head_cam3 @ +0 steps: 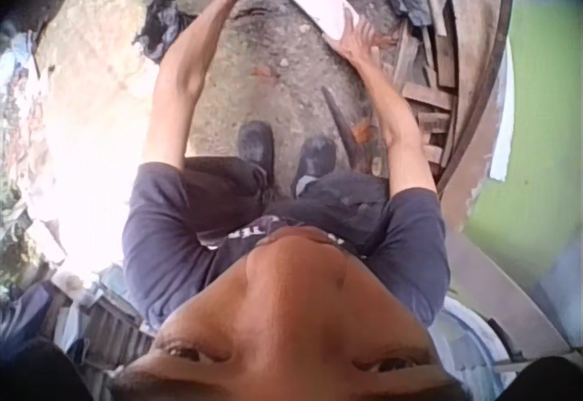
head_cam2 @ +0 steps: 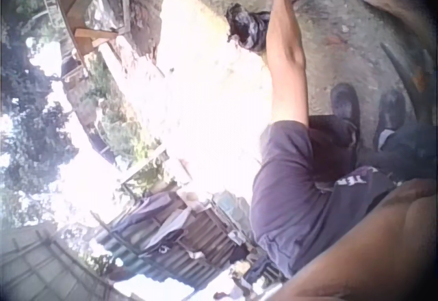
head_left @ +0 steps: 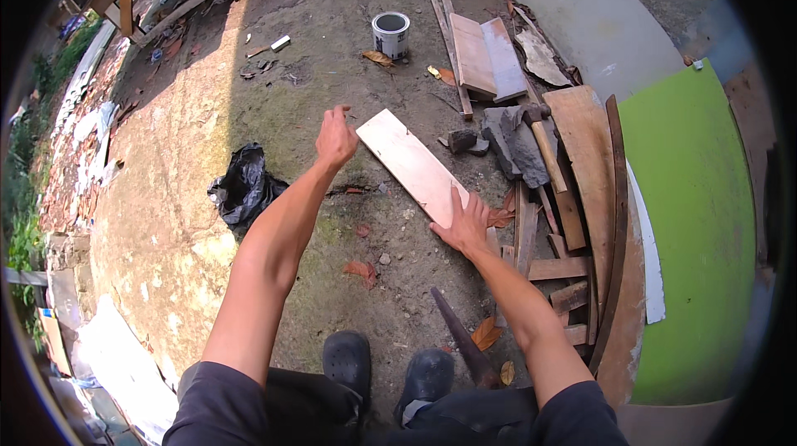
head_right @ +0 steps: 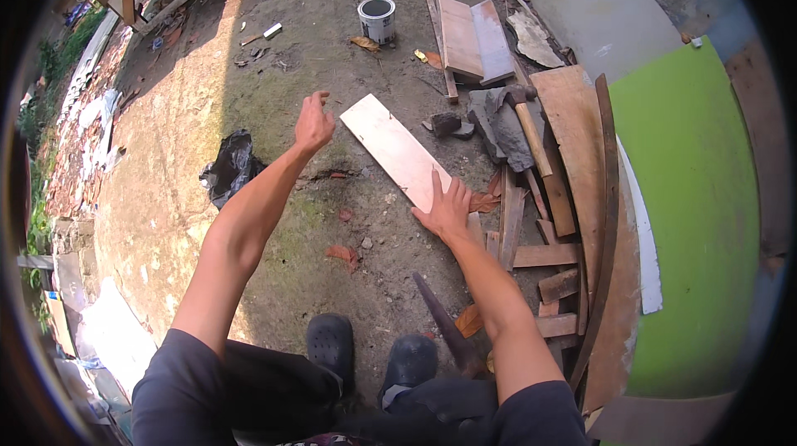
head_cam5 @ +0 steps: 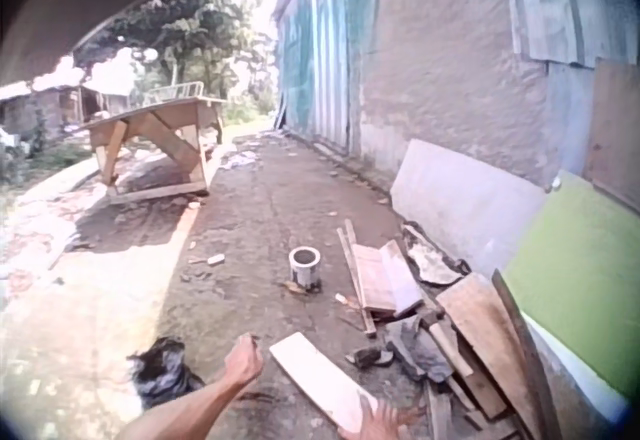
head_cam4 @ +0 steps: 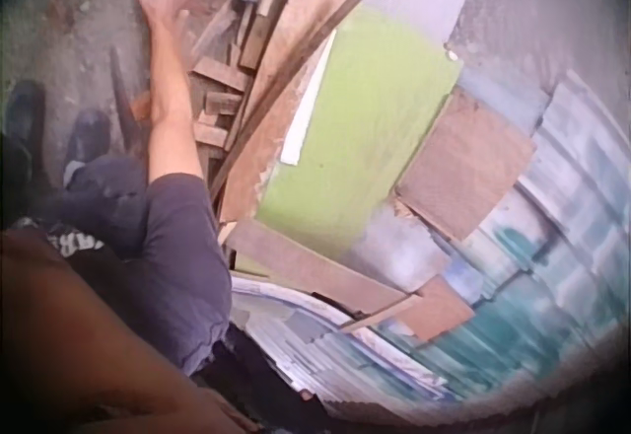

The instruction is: The person sits on the ground and uses a hammer to drive nails into a rectangular piece of wood. They repeatedly hammer the same nail, then move to a second nail, and finally hammer a third nail into a different piece of wood.

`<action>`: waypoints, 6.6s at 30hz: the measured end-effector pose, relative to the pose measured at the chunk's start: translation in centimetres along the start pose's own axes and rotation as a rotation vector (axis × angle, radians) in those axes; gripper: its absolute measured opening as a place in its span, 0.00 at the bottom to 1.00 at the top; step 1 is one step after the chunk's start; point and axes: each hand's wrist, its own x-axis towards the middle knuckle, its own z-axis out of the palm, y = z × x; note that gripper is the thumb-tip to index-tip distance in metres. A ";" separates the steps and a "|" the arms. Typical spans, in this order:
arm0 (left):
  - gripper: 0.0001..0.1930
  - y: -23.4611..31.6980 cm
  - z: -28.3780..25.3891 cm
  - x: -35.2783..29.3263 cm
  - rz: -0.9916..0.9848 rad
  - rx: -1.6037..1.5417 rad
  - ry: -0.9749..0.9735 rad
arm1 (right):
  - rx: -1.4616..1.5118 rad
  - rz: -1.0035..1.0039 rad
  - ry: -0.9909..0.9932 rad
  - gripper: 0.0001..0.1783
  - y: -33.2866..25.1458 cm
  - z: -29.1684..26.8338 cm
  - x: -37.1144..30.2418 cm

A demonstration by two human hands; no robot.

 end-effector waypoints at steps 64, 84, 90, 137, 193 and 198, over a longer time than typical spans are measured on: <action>0.08 12.2 -8.0 -19.0 0.782 0.352 -0.819 | 0.236 0.170 -0.083 0.50 0.3 -10.9 -0.2; 0.12 13.9 -9.3 -16.8 0.874 0.045 -0.885 | 0.162 -0.194 0.253 0.42 0.0 -12.3 -6.2; 0.24 11.4 -13.9 -11.3 0.767 0.325 -0.943 | 0.189 -0.192 0.123 0.40 -1.9 -10.1 -7.5; 0.32 8.7 -3.6 -16.8 -0.791 -1.022 -0.344 | -0.176 0.433 0.144 0.22 13.7 -14.5 8.8; 0.34 9.9 -1.1 -17.9 -0.665 -0.965 -0.220 | 0.753 0.621 -0.164 0.13 -10.8 -13.4 -9.5; 0.33 9.5 -1.7 -17.4 -0.652 -0.967 -0.219 | 0.880 0.645 -0.156 0.14 -11.4 -14.3 -8.4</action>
